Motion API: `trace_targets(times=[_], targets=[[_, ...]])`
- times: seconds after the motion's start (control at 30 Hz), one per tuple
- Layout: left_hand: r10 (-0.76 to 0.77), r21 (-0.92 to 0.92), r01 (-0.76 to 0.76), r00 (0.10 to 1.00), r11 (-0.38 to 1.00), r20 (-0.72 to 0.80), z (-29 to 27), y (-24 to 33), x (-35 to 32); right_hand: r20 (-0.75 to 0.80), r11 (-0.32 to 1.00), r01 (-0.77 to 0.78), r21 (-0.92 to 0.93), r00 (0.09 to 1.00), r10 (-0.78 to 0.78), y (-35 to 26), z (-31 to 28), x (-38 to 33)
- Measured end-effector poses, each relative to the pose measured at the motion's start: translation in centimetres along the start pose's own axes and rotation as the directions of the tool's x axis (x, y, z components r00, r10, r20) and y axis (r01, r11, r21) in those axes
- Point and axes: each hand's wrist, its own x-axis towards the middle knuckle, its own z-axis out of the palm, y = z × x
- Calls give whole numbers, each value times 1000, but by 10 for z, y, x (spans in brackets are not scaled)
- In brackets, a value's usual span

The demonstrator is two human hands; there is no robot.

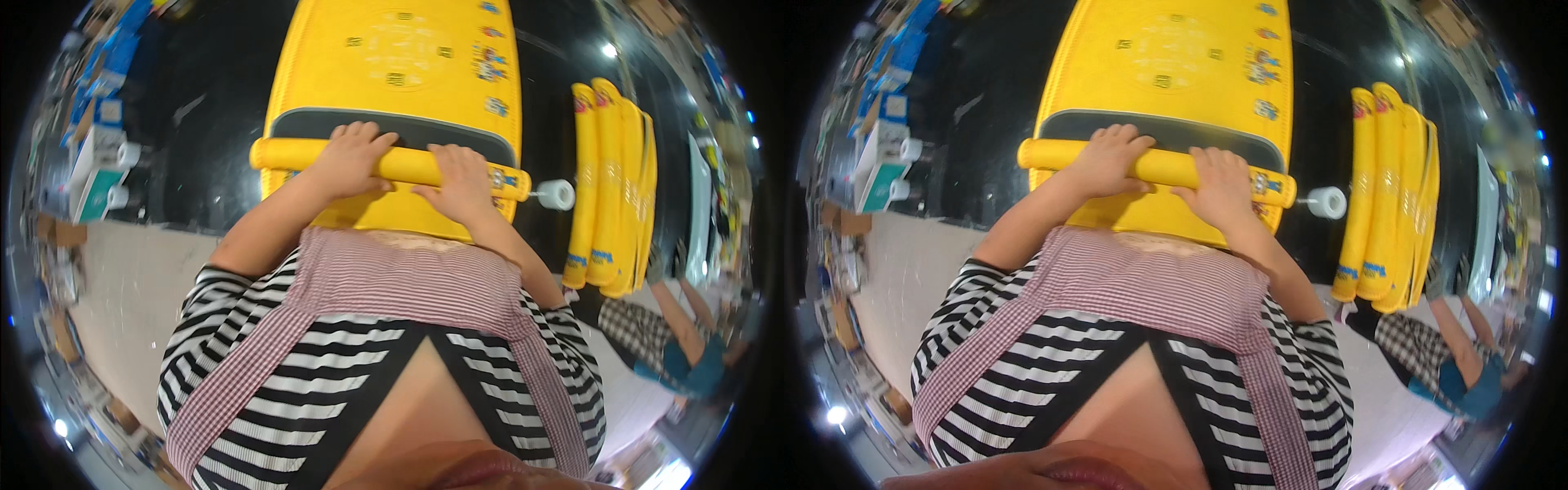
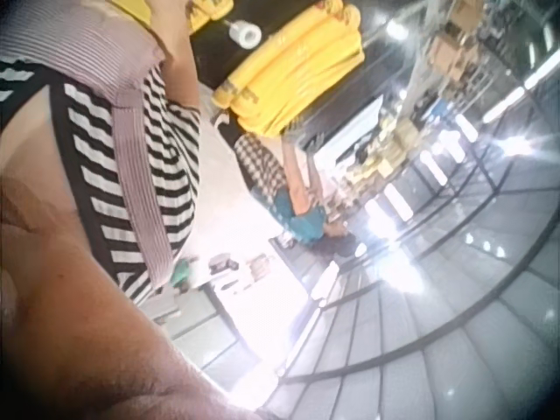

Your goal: The person rolls a yellow mat with a black center on a table, secures it with tape, and stacks it with other rolled mats. They repeat this process for multiple mats, handling each one individually.

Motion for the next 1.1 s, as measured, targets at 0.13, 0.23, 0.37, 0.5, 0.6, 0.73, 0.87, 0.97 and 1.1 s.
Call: trace_targets(times=[0.13,0.23,0.37,0.5,0.6,0.73,0.87,0.97,1.1], targets=[[42,48,-39,997,998,-68,-10,36,4,47,999,-23,23,999,22,-6,-21,8],[78,38,-77,997,996,-22,-22,38,12,33,988,-41,146,999,37,-2,-34,9],[166,82,-165,986,983,-17,-19,29,22,-307,859,-122,498,901,306,68,-49,-5],[102,42,-104,994,994,39,-25,17,8,-237,780,-624,-38,764,600,146,-99,-34],[122,34,-124,990,992,68,-29,18,18,-39,775,-627,75,775,631,190,-96,-60],[144,-2,-144,987,990,78,-29,23,22,26,725,-688,29,726,688,179,-101,-68],[142,-2,-142,987,990,82,-23,19,23,105,675,-734,-71,668,737,154,-101,-78],[156,8,-156,986,988,53,-18,0,16,158,717,-694,-68,702,694,133,-111,-85],[150,17,-152,986,988,77,-24,14,19,42,673,-737,-71,672,740,136,-91,-106]])
